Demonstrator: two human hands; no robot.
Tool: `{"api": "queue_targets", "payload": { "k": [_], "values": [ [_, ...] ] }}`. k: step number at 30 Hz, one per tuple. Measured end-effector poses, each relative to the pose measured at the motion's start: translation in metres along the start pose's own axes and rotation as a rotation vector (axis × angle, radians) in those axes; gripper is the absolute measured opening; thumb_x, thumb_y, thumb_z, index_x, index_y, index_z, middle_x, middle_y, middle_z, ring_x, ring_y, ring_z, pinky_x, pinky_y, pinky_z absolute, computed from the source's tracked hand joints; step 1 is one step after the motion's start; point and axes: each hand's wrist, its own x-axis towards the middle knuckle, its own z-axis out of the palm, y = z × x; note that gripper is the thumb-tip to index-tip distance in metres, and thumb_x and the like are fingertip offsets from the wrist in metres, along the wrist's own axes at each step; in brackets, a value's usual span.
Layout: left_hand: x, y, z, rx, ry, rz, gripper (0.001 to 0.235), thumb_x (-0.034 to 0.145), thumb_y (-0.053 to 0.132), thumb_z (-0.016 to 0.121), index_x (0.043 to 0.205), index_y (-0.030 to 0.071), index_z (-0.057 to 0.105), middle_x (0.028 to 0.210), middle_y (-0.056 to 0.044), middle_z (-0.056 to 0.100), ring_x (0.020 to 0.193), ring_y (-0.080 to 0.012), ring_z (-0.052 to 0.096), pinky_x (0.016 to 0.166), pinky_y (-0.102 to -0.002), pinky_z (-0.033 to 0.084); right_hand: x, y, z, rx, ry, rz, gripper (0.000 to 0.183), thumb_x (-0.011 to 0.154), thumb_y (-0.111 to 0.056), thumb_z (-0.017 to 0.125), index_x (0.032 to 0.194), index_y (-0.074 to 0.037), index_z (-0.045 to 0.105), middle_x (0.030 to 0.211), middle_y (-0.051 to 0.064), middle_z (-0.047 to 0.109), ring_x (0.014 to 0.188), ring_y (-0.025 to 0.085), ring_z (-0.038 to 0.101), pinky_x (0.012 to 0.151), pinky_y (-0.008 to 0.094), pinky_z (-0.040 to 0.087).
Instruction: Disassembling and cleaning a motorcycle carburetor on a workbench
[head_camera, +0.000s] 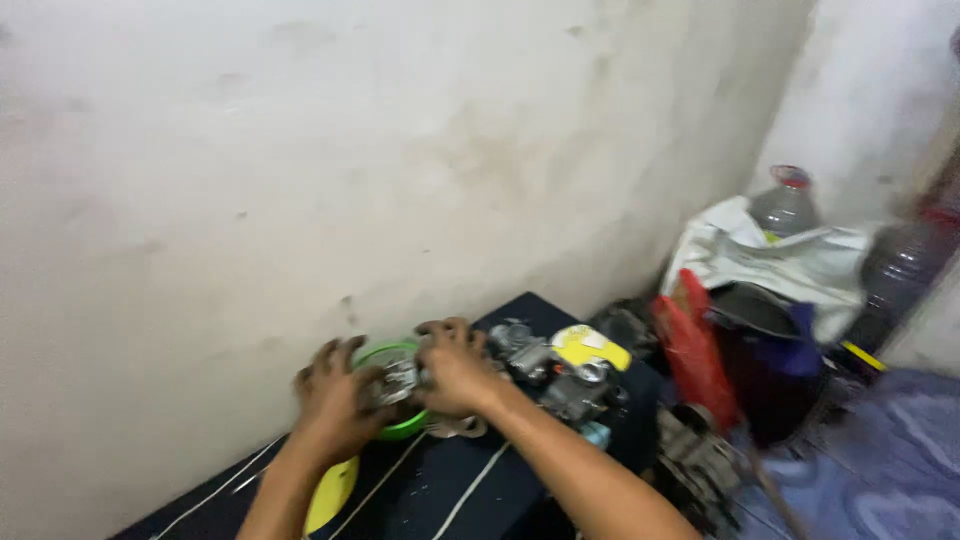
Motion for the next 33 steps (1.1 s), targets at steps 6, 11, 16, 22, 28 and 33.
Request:
{"api": "queue_targets", "payload": {
  "k": [6, 11, 16, 22, 28, 33],
  "values": [
    [0.001, -0.002, 0.008, 0.03, 0.077, -0.018, 0.058, 0.064, 0.056, 0.083, 0.119, 0.048, 0.069, 0.172, 0.004, 0.017, 0.159, -0.0365, 0.009, 0.11, -0.061, 0.025, -0.009, -0.002, -0.006, 0.043, 0.015, -0.023, 0.034, 0.081, -0.037, 0.075, 0.097, -0.006, 0.074, 0.159, 0.018, 0.032, 0.146, 0.048, 0.015, 0.107, 0.077, 0.014],
    [-0.003, 0.013, -0.009, 0.015, 0.041, -0.011, 0.049, 0.071, 0.052, 0.08, 0.118, 0.042, 0.072, 0.171, 0.001, 0.018, 0.158, -0.0393, 0.01, 0.11, -0.064, 0.021, -0.007, 0.002, -0.007, 0.021, -0.003, 0.015, 0.044, 0.078, -0.037, 0.073, 0.112, -0.009, 0.074, 0.159, 0.016, 0.033, 0.144, 0.046, 0.018, 0.101, 0.071, 0.022],
    [-0.004, 0.015, -0.011, 0.1, 0.088, 0.004, 0.062, 0.065, 0.055, 0.082, 0.124, 0.045, 0.066, 0.17, -0.001, 0.021, 0.153, -0.0396, 0.018, 0.107, -0.066, 0.028, 0.003, 0.017, 0.02, -0.005, 0.186, -0.033, 0.048, 0.072, -0.046, 0.073, 0.11, -0.017, 0.073, 0.152, 0.011, 0.043, 0.137, 0.045, 0.029, 0.094, 0.074, 0.03],
    [-0.008, 0.019, -0.01, -0.008, 0.067, 0.023, 0.051, 0.072, 0.044, 0.078, 0.122, 0.038, 0.068, 0.168, -0.003, 0.021, 0.151, -0.0378, 0.015, 0.105, -0.064, 0.025, 0.006, 0.024, 0.026, 0.028, 0.081, -0.023, 0.046, 0.082, -0.04, 0.071, 0.115, -0.009, 0.067, 0.155, 0.012, 0.034, 0.142, 0.044, 0.018, 0.095, 0.071, 0.024],
    [-0.001, 0.015, 0.001, 0.022, 0.096, 0.038, 0.058, 0.068, 0.048, 0.081, 0.123, 0.038, 0.07, 0.164, -0.003, 0.027, 0.148, -0.0363, 0.022, 0.104, -0.064, 0.029, 0.005, 0.017, 0.017, 0.001, 0.085, 0.022, 0.049, 0.073, -0.043, 0.075, 0.111, -0.012, 0.072, 0.154, 0.01, 0.037, 0.136, 0.045, 0.025, 0.094, 0.071, 0.029],
    [-0.003, 0.018, -0.002, -0.011, 0.079, 0.037, 0.045, 0.072, 0.041, 0.073, 0.117, 0.035, 0.07, 0.163, -0.002, 0.028, 0.147, -0.0381, 0.02, 0.103, -0.065, 0.027, 0.005, 0.016, 0.015, 0.057, 0.009, 0.056, 0.045, 0.076, -0.039, 0.078, 0.109, -0.01, 0.069, 0.156, 0.011, 0.035, 0.141, 0.042, 0.019, 0.101, 0.069, 0.023]
  ]
}}
